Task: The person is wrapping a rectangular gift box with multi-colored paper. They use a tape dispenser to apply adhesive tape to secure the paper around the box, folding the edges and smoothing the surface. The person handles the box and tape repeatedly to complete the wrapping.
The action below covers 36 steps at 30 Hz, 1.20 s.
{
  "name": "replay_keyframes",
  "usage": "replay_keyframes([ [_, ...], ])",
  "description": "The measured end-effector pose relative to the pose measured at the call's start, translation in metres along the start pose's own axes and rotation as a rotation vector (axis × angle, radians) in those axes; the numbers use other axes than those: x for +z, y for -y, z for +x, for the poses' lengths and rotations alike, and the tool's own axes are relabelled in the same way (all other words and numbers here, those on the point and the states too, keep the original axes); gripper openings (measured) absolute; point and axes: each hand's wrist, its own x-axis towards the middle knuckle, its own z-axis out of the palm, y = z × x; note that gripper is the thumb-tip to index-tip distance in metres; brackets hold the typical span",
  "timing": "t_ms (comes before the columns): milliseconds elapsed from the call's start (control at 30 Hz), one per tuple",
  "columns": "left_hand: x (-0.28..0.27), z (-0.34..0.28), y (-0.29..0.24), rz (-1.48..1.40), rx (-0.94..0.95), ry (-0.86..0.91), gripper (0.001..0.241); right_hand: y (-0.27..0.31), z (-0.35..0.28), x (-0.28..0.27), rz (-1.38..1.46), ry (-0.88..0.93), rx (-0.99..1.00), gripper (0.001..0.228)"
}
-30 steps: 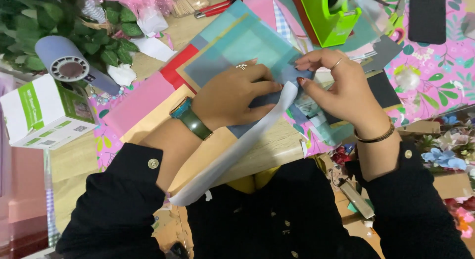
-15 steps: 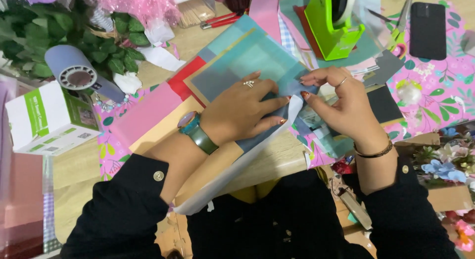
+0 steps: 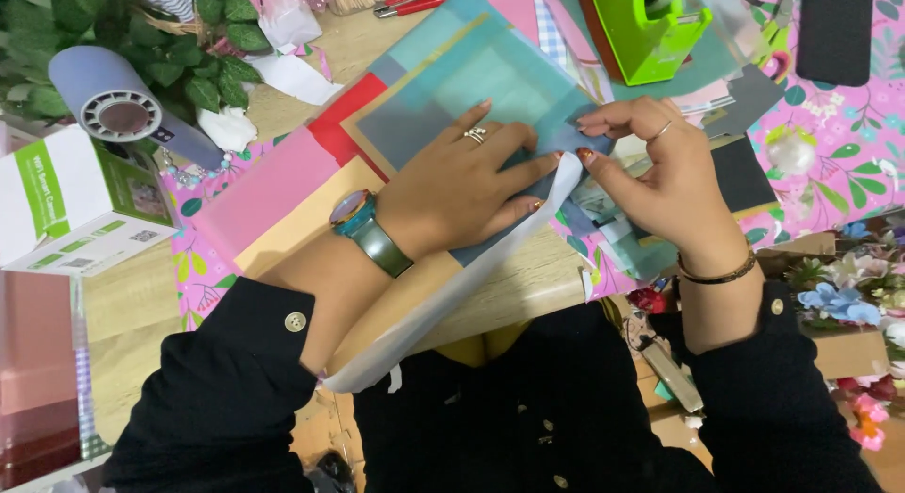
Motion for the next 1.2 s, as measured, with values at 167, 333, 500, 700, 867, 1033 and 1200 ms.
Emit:
replay_keyframes([
  [167,0.003,-0.001,-0.001,-0.004,-0.015,0.015,0.037,-0.001,-0.003,0.002,-0.007,-0.017,-0.008,0.02],
  [333,0.003,0.0,-0.001,-0.009,-0.031,0.074,0.041,0.001,0.0,0.0,0.008,0.004,0.008,0.021],
  [500,0.002,0.001,-0.002,0.037,-0.024,0.104,0.044,0.003,0.0,-0.001,0.004,0.014,0.026,0.022],
  [700,0.002,0.002,0.0,0.065,-0.005,0.086,0.043,0.003,0.001,-0.001,0.004,0.016,0.022,0.022],
  [867,-0.001,0.005,-0.002,0.051,-0.011,0.083,0.045,0.003,0.002,-0.004,0.01,0.025,0.042,0.023],
  [1033,-0.01,0.008,-0.003,0.035,0.034,0.053,0.04,-0.002,0.009,-0.012,0.006,0.103,-0.085,0.021],
  [1200,-0.017,0.012,-0.004,-0.033,0.037,0.052,0.041,-0.006,0.03,-0.03,0.066,0.24,-0.169,0.022],
])
